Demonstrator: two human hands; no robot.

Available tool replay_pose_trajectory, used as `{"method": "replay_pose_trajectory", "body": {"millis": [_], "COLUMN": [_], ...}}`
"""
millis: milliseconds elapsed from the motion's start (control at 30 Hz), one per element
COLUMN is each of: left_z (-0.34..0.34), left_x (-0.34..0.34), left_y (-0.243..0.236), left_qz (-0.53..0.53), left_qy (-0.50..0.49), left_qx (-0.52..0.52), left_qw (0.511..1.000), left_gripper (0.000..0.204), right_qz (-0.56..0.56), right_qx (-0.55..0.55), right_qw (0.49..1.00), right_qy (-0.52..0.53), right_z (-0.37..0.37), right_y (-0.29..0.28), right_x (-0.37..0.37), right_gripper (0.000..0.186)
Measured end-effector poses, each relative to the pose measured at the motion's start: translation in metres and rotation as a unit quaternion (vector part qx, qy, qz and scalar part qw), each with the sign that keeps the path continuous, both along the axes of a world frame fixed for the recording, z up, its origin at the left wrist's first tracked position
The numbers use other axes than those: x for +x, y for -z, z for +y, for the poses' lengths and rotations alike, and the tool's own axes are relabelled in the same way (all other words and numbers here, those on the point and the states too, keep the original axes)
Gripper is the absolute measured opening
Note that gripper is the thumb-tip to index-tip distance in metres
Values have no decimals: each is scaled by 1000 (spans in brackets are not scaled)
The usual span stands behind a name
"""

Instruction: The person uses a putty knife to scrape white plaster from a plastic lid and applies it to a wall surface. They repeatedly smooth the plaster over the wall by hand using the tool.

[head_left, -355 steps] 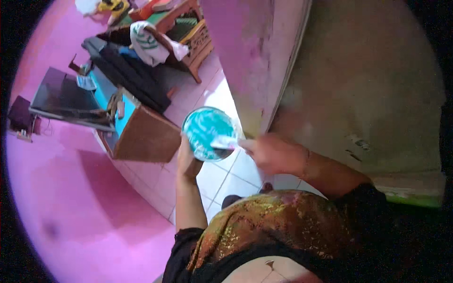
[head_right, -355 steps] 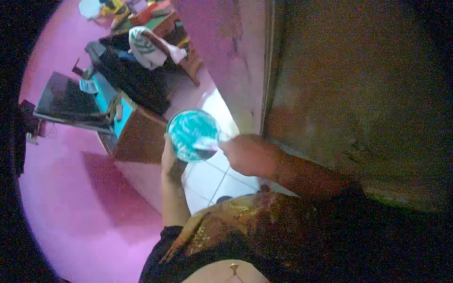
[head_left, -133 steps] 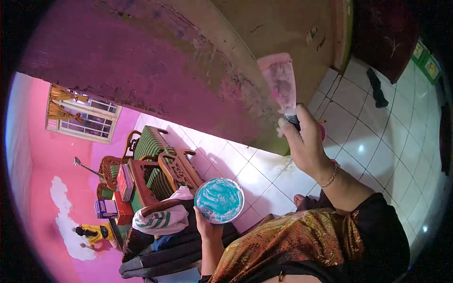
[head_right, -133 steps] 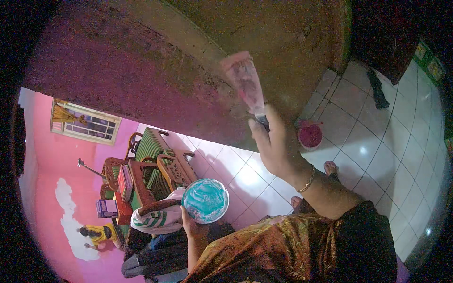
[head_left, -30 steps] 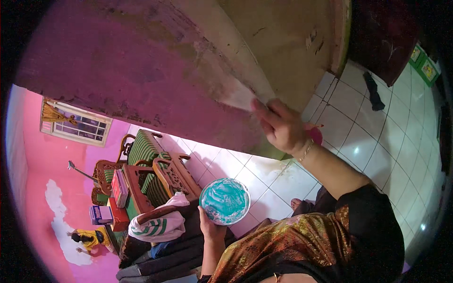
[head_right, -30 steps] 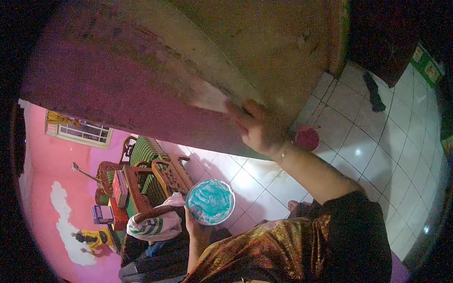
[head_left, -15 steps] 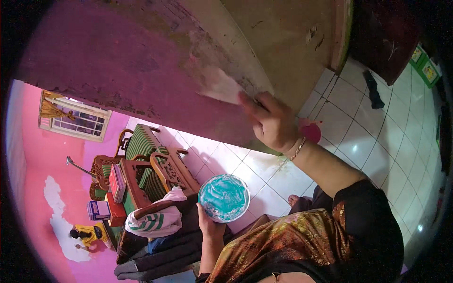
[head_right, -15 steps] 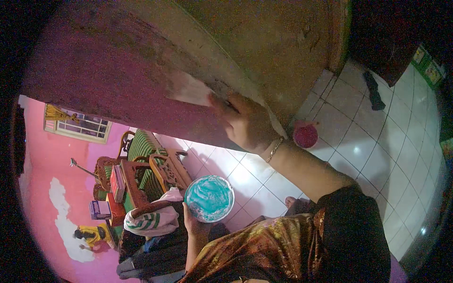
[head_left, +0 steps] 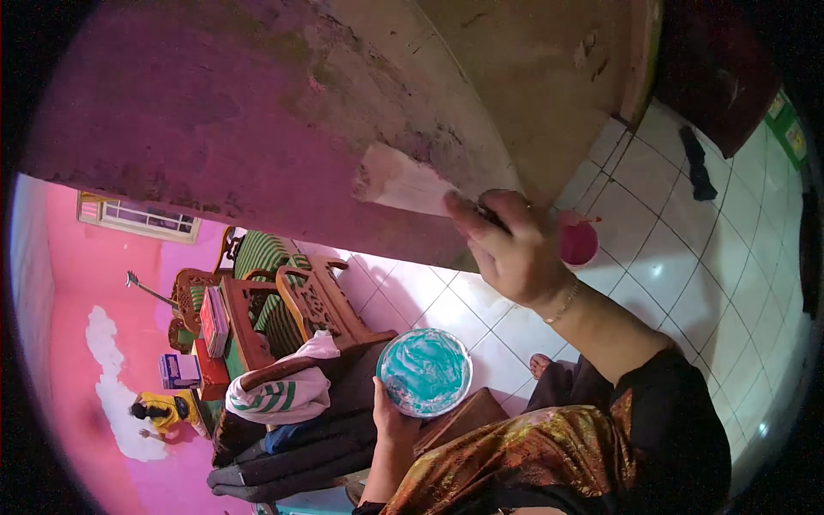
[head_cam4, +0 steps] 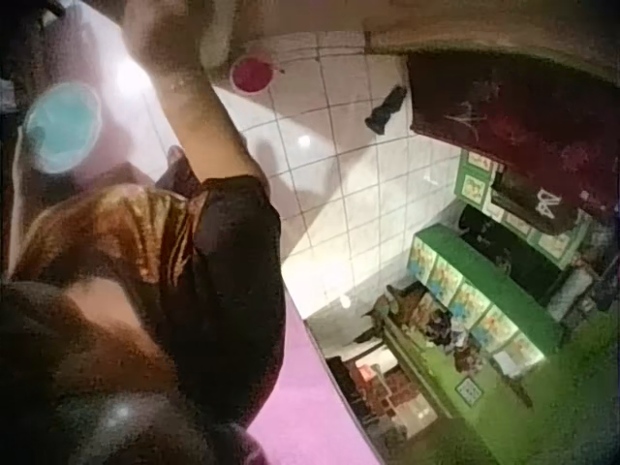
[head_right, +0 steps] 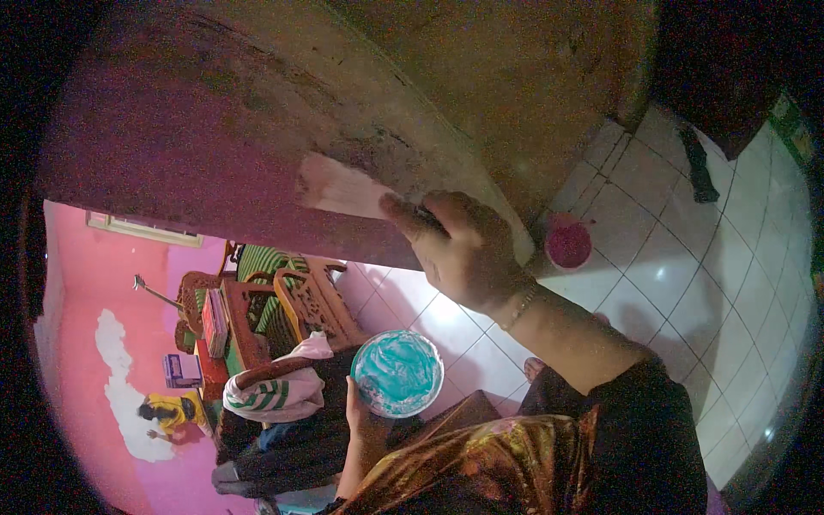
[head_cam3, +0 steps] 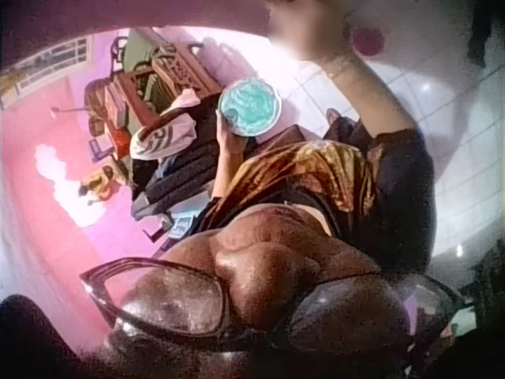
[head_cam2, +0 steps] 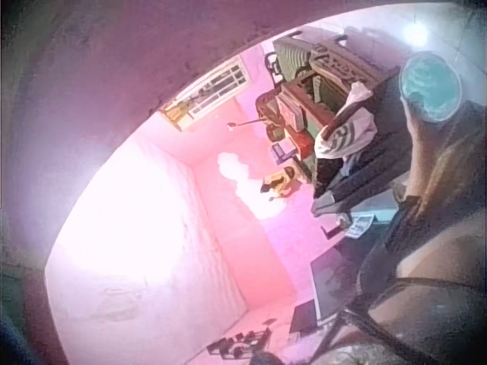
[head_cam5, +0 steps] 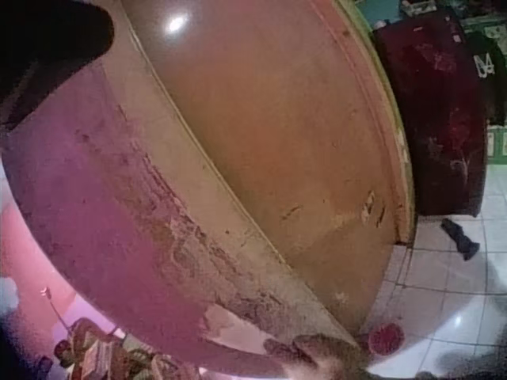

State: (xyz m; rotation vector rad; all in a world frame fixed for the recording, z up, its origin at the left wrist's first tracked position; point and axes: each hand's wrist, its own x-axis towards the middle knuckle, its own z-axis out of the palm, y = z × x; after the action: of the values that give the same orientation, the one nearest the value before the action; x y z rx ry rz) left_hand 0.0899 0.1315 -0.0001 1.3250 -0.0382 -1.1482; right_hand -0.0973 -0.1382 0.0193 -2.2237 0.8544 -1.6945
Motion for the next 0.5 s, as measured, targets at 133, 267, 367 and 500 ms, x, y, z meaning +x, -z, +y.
{"method": "replay_pose_trajectory", "body": {"millis": [133, 267, 367, 500], "left_z": [-2, -1, 0, -54], "left_x": [-6, 2, -8, -50], "left_y": [5, 23, 73, 97], "left_qz": [63, 40, 145, 114], "left_qy": [6, 45, 8, 52], "left_qx": [-8, 64, 42, 131], "left_qw": [998, 996, 989, 983], "left_gripper": [66, 69, 56, 55], "right_qz": [17, 59, -53, 34], "right_qx": [34, 158, 357, 523], "right_qw": [999, 985, 920, 807], "right_qy": [-19, -45, -151, -273], "right_z": [-10, 38, 55, 55], "right_y": [88, 110, 107, 103], "right_x": [16, -19, -65, -136], "right_gripper": [51, 45, 40, 41]}}
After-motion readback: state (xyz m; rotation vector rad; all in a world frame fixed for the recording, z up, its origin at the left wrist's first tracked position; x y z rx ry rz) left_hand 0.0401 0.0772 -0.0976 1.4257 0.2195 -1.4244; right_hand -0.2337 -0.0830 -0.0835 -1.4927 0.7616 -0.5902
